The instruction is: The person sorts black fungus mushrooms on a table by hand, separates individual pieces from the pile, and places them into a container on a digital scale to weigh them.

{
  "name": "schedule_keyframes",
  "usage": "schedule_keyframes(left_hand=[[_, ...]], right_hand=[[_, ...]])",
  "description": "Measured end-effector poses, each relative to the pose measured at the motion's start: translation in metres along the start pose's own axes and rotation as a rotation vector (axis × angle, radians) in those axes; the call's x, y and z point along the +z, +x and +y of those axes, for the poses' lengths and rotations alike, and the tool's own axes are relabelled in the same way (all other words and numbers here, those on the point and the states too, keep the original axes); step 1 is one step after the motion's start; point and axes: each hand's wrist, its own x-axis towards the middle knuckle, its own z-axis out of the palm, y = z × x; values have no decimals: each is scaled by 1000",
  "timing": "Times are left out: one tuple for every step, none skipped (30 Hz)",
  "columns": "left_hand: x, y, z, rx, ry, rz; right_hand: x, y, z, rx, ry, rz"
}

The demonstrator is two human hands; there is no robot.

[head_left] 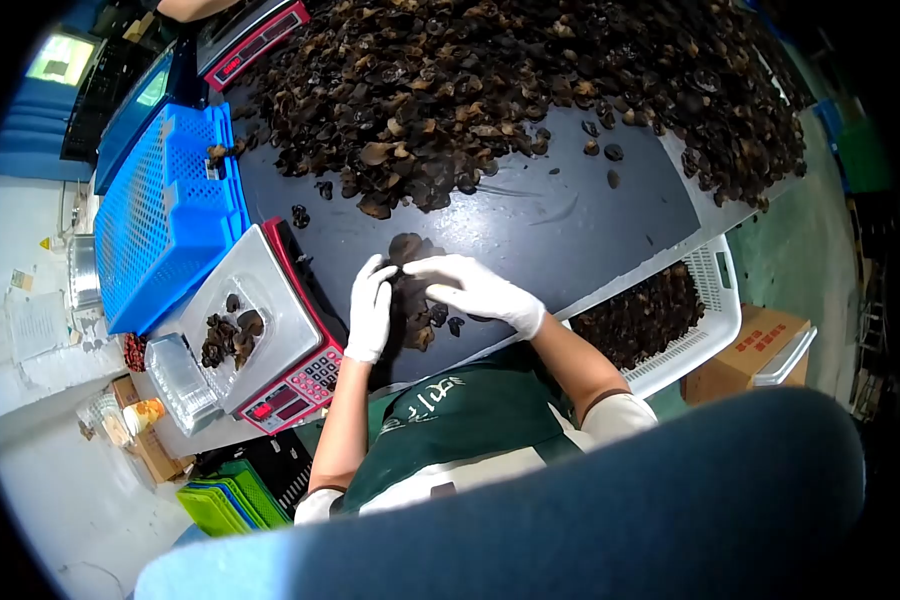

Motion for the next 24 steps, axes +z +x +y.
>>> schedule_keyframes(left_hand=[[-6,-11,14,-54,107,49],[-9,-22,24,-88,117,67],[-11,-33,31,-121,127,84],[-9,-46,38,-100,136,51],[-6,-58,43,-81,146,20],[-4,-69,44,-78,223,-46],[1,-78,40,-69,274,-74],[7,-85,37,-99,314,-77],[13,-90,33,-128,353,-79],[17,-91,27,-148,442,-98],[22,-91,21,-152,438,-94],[25,-86,19,-155,490,-69],[27,-81,16,-158,544,-43],[28,-74,13,-210,540,-50],[27,-64,12,-247,558,-70],[25,-54,9,-221,563,-77],[23,-44,6,-193,566,-84],[23,-33,2,-171,567,-87],[19,-22,3,-150,547,-76],[19,-11,-5,-112,499,-70],[20,-3,-13,-73,452,-62],[19,3,-14,-25,357,-37],[23,6,-26,76,259,-3],[25,8,-26,83,143,3]], right_hand=[[-7,-7,-2,123,199,-8],[-14,-15,-1,116,209,65],[-24,-26,0,168,172,116],[-34,-34,-4,145,28,152],[-44,-42,-8,119,-115,185],[-50,-51,-6,48,-326,191],[-54,-61,-1,-26,-535,196],[-53,-74,11,19,-631,142],[-51,-82,11,65,-719,76],[-48,-88,12,104,-781,25],[-45,-92,11,143,-843,-25],[-39,-93,12,166,-853,-54],[-34,-91,13,170,-853,-66],[-30,-86,15,153,-834,-61],[-27,-78,18,136,-815,-54],[-24,-67,21,107,-796,-53],[-22,-56,23,113,-788,-79],[-19,-45,27,80,-749,-79],[-14,-34,34,45,-709,-79],[-8,-24,44,-6,-682,-75],[-3,-14,51,-59,-654,-71],[2,-4,52,-101,-613,-67],[6,4,53,-136,-570,-64],[10,10,53,-162,-549,-64]])
